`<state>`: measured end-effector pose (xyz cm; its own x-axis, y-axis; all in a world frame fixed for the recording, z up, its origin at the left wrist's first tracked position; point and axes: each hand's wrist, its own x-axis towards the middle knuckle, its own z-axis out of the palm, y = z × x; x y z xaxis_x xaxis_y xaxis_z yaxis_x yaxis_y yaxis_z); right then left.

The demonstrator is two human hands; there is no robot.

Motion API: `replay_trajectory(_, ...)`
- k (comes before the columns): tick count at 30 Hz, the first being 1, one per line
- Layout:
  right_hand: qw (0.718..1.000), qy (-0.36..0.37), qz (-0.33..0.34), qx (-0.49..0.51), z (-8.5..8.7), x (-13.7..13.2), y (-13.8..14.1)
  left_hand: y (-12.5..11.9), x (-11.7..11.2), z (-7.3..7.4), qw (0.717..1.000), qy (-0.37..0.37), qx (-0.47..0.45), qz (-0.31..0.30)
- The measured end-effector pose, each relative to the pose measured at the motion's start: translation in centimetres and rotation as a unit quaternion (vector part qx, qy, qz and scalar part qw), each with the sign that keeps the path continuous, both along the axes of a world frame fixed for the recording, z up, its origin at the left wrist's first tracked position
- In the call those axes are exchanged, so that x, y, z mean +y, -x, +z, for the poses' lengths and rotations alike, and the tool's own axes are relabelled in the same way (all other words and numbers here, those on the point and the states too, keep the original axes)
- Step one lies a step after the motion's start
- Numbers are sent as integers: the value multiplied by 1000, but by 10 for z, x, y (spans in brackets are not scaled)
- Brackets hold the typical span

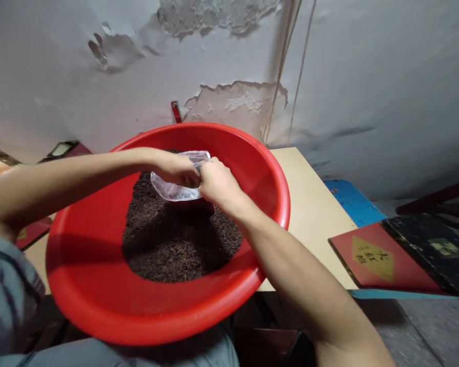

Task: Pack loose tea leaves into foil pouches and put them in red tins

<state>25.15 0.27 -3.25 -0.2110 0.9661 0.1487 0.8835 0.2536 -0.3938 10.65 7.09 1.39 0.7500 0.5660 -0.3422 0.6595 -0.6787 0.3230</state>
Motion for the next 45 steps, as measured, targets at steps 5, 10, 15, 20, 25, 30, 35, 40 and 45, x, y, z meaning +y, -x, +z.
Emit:
replay_trajectory(5,997,-37,-49,48,1,3,-1,59,-15,29,940,-321,-105,46)
replay_trajectory(10,996,-35,-58,63,3,6,-5,100,-17,-5,949,-194,-96,229)
replay_trajectory(15,1000,3,-12,-15,1,13,1,99,-16,-29,954,-114,-74,267)
replay_trajectory(20,991,131,-13,0,8,27,13,94,-13,-38,940,43,-115,319)
replay_trajectory(25,967,235,-39,91,7,42,15,99,-4,-52,902,152,-191,357)
replay_trajectory(30,960,247,-3,135,-18,37,4,99,-22,-67,880,191,-262,346)
replay_trajectory(35,985,112,-2,133,-43,9,-2,85,-60,-65,822,252,-348,374)
replay_trajectory(40,976,136,-60,160,-52,2,1,73,-68,-65,791,256,-367,417)
replay_trajectory(45,941,156,-113,279,-69,15,4,81,-62,-106,817,85,-441,360)
